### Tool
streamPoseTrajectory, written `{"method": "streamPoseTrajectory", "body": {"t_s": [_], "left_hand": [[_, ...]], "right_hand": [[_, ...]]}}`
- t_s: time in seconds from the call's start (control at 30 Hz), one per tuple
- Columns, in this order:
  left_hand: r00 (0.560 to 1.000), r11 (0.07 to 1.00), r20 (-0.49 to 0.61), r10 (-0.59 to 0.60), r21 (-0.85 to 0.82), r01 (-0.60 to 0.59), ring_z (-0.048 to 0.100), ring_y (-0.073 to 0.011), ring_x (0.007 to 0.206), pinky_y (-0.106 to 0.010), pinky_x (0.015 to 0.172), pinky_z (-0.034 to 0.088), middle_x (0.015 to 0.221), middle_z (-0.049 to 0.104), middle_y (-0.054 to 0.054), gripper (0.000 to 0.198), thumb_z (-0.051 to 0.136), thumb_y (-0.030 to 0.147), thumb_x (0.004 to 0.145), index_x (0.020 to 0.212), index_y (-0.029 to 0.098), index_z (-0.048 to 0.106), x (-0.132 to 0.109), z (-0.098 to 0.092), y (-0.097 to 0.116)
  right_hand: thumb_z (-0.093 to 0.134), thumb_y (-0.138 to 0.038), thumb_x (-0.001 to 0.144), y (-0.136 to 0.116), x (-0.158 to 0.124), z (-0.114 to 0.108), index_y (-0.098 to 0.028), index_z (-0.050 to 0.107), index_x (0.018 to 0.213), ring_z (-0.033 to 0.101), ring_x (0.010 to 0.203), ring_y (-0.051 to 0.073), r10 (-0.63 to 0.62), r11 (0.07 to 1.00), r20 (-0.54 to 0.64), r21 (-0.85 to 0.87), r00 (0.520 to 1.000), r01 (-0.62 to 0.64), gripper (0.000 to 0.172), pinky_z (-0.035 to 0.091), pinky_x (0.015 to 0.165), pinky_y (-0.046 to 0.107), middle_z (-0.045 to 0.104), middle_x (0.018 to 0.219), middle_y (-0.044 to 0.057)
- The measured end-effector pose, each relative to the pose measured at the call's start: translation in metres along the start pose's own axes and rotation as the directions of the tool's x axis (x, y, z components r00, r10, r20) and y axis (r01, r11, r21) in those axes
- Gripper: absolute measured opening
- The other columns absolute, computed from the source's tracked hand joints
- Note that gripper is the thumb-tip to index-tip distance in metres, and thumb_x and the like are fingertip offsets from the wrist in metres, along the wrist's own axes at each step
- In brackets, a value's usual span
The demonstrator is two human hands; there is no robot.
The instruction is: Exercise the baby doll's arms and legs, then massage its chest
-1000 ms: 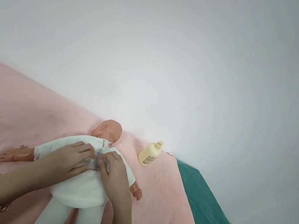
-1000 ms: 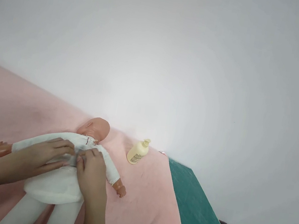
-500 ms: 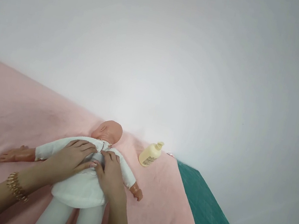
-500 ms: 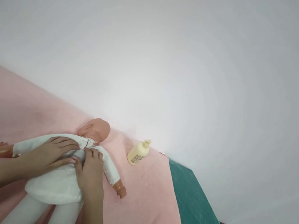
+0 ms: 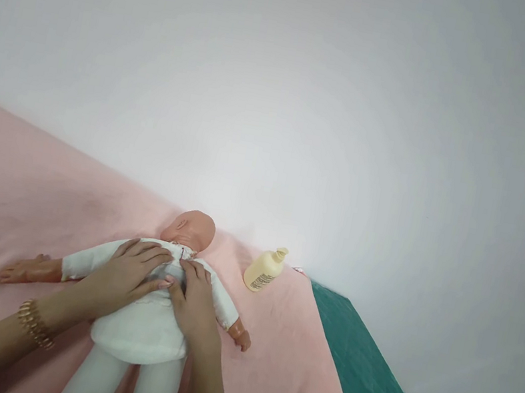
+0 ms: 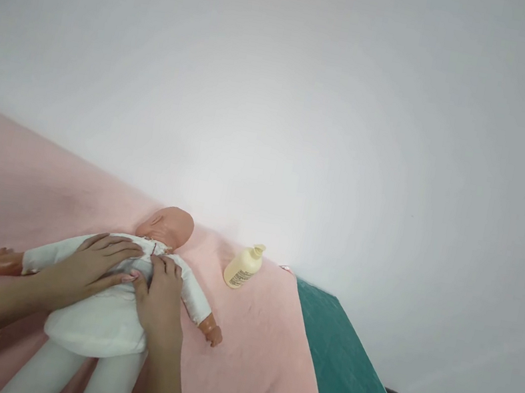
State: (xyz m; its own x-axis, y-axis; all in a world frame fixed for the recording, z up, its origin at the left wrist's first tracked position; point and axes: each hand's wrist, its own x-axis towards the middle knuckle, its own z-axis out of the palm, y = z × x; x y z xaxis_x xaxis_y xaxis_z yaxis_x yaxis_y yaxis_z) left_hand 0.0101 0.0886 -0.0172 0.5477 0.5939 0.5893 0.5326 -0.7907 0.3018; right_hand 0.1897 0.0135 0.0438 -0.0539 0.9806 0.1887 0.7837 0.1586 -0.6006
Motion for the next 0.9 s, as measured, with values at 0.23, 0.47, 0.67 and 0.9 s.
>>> {"method": "streamPoseTrajectory", "body": {"t_s": [0.23, 0.47, 0.67, 0.9], "left_hand": [[1.0, 1.0, -0.015, -0.016, 0.004, 0.016, 0.05, -0.0271, 0.127, -0.043, 0.108, 0.032, 0.136, 0.061, -0.007, 0.055, 0.033, 0.06, 0.105, 0.136, 0.022, 0.059, -0.0006, 0.0037, -0.0026], [1.0, 0.999, -0.003, -0.029, 0.014, 0.029, 0.05, -0.0281, 0.126, -0.045, 0.108, 0.032, 0.134, 0.063, -0.006, 0.053, 0.035, 0.06, 0.104, 0.133, 0.023, 0.062, -0.0005, 0.0059, -0.0043], [0.999, 0.999, 0.002, -0.046, -0.001, 0.046, 0.05, -0.0282, 0.128, -0.046, 0.109, 0.033, 0.136, 0.061, -0.007, 0.054, 0.034, 0.06, 0.104, 0.133, 0.024, 0.061, -0.0023, 0.0055, -0.0042], [0.992, 0.987, -0.029, -0.123, -0.107, 0.119, 0.051, -0.0282, 0.128, -0.049, 0.111, 0.034, 0.136, 0.061, -0.008, 0.052, 0.033, 0.054, 0.104, 0.135, 0.023, 0.059, -0.0017, 0.0069, -0.004]], "right_hand": [[0.053, -0.037, 0.1, 0.0031, 0.0012, 0.0031, -0.012, 0.053, 0.144, 0.045, 0.136, 0.03, -0.011, 1.0, -0.02, 0.006, 1.0, 0.011, 0.05, 0.035, 0.118, 0.05, 0.054, 0.147, 0.013], [0.054, -0.034, 0.099, 0.0034, 0.0017, 0.0034, -0.013, 0.055, 0.142, 0.046, 0.133, 0.03, -0.008, 1.0, -0.006, 0.001, 1.0, 0.008, 0.048, 0.036, 0.117, 0.049, 0.055, 0.145, 0.012], [0.053, -0.036, 0.1, 0.0041, 0.0008, 0.0027, -0.013, 0.054, 0.143, 0.045, 0.135, 0.029, -0.004, 1.0, 0.002, -0.004, 1.0, 0.004, 0.049, 0.034, 0.118, 0.046, 0.054, 0.146, 0.011], [0.054, -0.039, 0.099, 0.0091, 0.0011, 0.0076, -0.018, 0.056, 0.142, 0.046, 0.137, 0.028, -0.028, 0.999, -0.042, 0.017, 0.999, 0.029, 0.047, 0.034, 0.119, 0.046, 0.055, 0.146, 0.011]]}}
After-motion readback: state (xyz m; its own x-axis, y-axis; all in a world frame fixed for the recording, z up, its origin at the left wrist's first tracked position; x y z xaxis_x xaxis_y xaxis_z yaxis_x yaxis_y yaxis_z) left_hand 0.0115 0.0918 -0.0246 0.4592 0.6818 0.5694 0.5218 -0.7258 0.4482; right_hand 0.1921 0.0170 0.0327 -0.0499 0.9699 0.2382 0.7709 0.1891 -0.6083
